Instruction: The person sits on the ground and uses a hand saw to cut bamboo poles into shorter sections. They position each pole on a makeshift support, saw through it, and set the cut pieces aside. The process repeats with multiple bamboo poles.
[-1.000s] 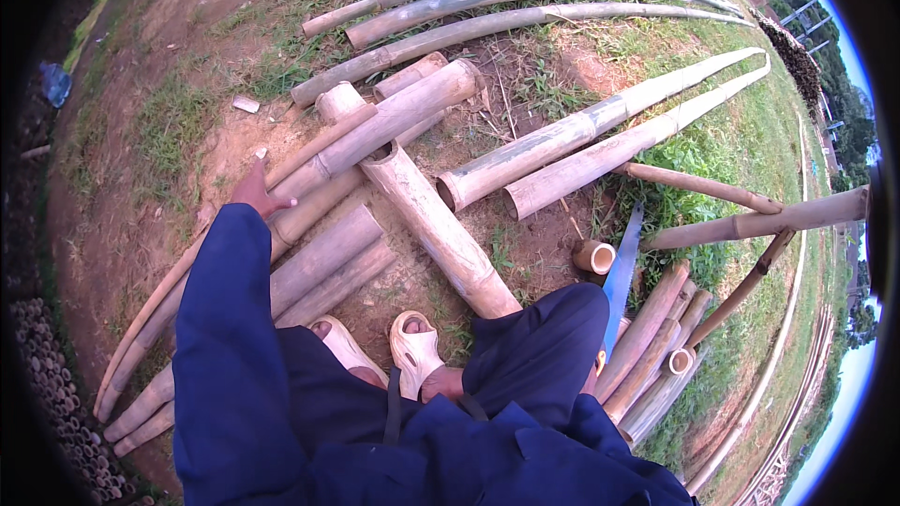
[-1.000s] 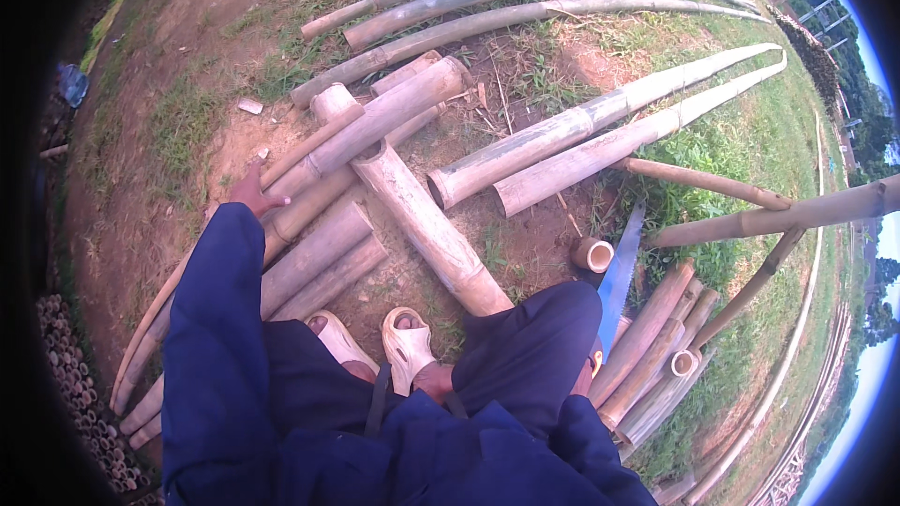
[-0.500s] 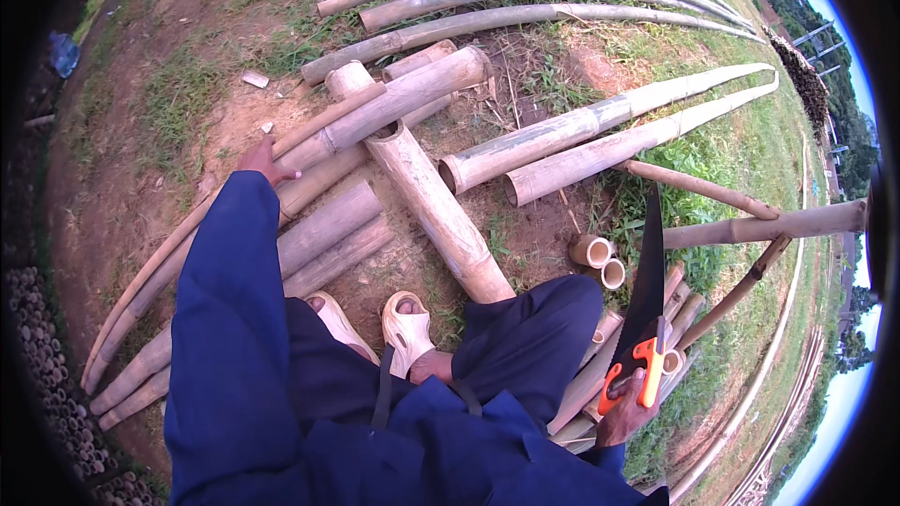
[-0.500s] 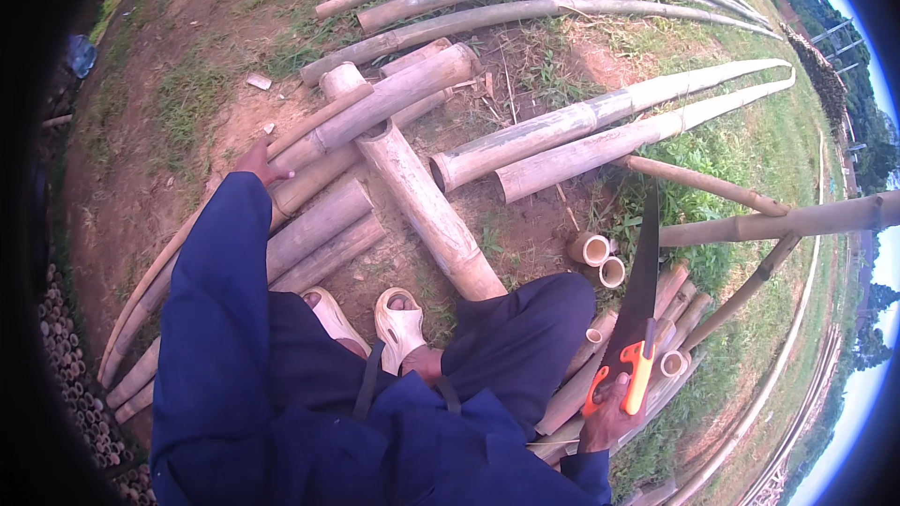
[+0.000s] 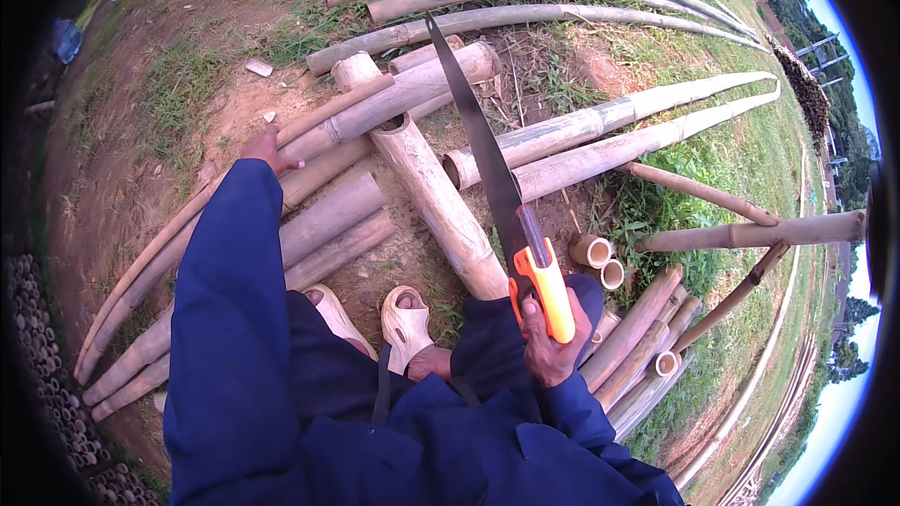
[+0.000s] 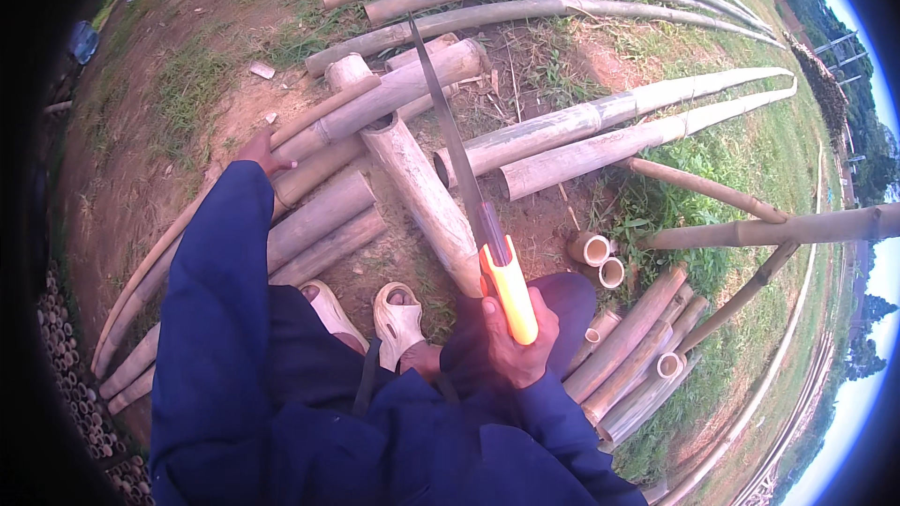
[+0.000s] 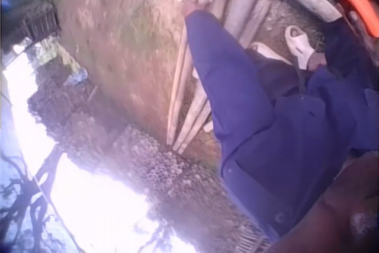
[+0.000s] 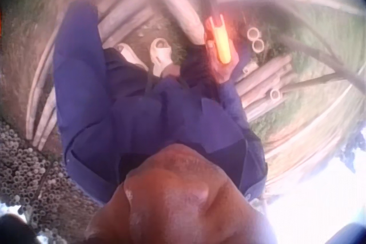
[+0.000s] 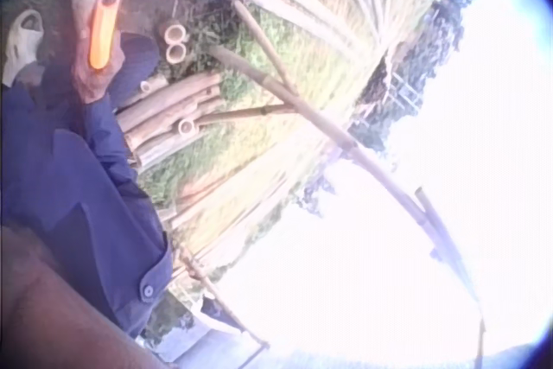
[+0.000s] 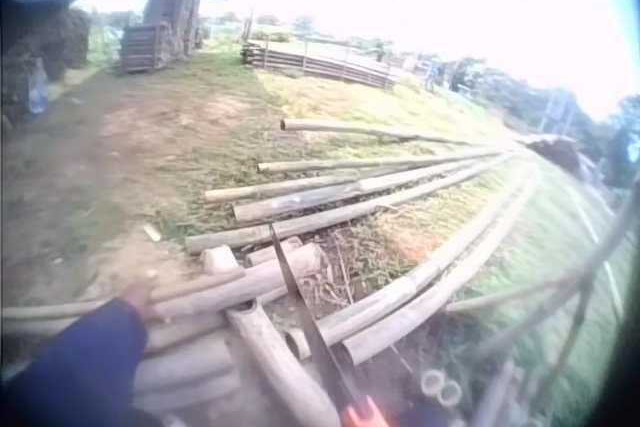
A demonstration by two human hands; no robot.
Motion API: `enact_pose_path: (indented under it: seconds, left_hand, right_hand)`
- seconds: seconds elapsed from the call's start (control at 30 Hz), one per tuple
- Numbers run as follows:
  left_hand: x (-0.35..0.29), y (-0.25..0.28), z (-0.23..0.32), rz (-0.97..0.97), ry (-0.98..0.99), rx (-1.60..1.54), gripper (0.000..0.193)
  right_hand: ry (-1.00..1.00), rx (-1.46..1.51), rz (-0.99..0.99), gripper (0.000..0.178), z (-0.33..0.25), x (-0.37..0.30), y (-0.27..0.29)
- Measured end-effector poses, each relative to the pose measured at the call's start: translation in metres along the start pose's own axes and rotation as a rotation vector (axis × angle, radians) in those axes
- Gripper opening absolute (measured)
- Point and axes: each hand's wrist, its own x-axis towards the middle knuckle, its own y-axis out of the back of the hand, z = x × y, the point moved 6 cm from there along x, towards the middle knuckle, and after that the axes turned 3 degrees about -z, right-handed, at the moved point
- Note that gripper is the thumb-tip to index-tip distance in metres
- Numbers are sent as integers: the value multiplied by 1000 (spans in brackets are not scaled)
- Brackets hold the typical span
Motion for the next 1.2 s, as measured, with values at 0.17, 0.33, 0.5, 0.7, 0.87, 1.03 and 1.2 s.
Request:
enact_pose_path:
  seconds: [0.17,0.33,0.5,0.7,0.87,1.03,1.2]
  left_hand:
    - [-9,4,7,-13,11,-24,102]
    - [-15,9,15,-53,31,-46,102]
    - [-16,9,11,-52,57,-70,106]
    - [-17,7,9,-26,59,-62,105]
    - [-18,10,11,-49,76,-40,104]
    - [-17,8,9,-34,57,-50,103]
    - [-13,8,12,-38,53,-54,105]
  right_hand:
    - [43,107,-102,18,3,74,-64]
    - [86,40,-188,19,19,100,-82]
    - [104,7,-184,20,17,116,-92]
    - [162,8,-183,18,15,125,-97]
    - [122,51,-148,16,22,117,-93]
    - [282,-19,-196,17,22,111,-97]
    - [76,-74,-353,20,27,150,-116]
